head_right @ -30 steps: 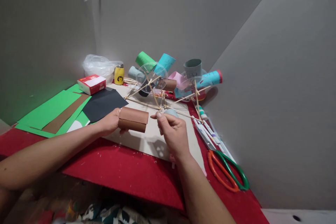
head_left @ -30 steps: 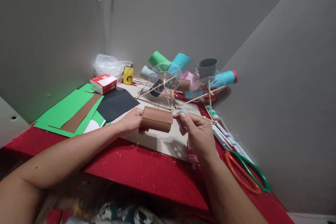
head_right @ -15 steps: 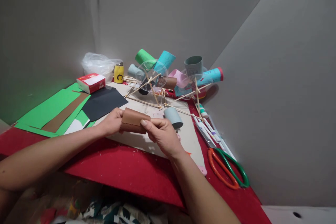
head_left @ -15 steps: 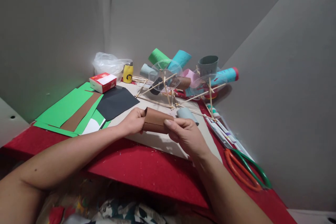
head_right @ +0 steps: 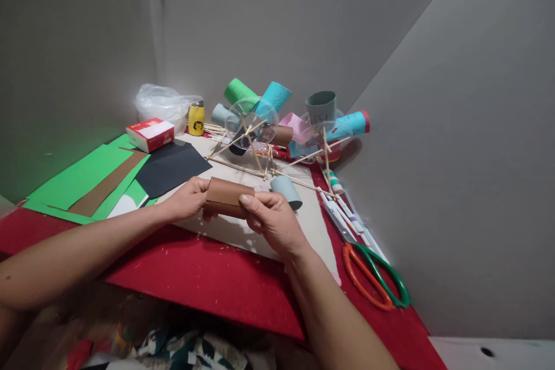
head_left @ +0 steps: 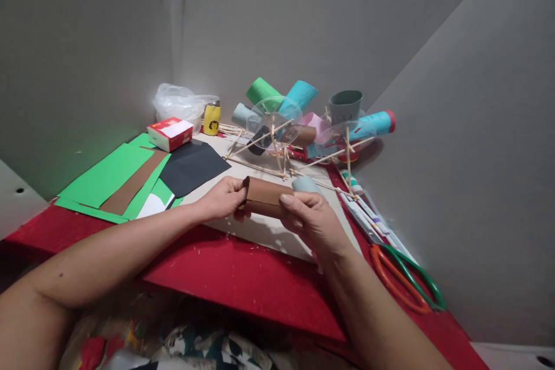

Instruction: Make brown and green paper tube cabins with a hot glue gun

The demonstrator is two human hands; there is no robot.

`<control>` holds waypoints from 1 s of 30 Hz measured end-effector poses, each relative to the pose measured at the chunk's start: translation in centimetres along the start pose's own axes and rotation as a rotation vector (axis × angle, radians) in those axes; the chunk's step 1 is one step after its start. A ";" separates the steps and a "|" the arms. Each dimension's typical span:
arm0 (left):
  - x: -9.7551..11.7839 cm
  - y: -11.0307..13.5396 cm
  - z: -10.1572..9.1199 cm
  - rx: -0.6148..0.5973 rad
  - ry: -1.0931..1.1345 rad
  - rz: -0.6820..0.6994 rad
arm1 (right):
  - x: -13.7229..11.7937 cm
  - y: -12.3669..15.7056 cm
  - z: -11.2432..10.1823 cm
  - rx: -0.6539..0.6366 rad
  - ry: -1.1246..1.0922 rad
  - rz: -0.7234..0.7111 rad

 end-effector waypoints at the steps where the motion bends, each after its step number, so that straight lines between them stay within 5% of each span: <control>1: 0.1 0.0 0.1 -0.009 0.004 0.007 | 0.0 0.0 0.0 0.004 -0.007 -0.008; 3: 0.5 0.1 -0.2 0.015 0.023 0.055 | -0.1 -0.1 -0.2 0.023 -0.032 -0.025; 8: 3.0 1.2 -4.0 0.421 0.136 0.318 | -0.4 -0.6 -1.1 0.150 -0.094 -0.050; 10: 3.5 1.5 -4.3 0.468 0.124 0.335 | -0.4 -0.7 -1.5 0.188 -0.106 -0.057; 17: 2.0 0.8 -0.6 0.061 -0.038 0.126 | -0.3 -0.8 -1.4 0.197 -0.108 -0.046; 30: 0.3 0.1 0.0 -0.067 0.282 -0.008 | -1.6 0.1 -2.3 0.225 0.343 -0.256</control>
Point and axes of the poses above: each hand's wrist, its own y-axis away from the middle knuckle, its own z-axis out of the palm, x = y × z, the point moved 7 cm from there along -y, towards the middle knuckle, and after that the axes turned 5 degrees about -z, right-handed, at the moved point
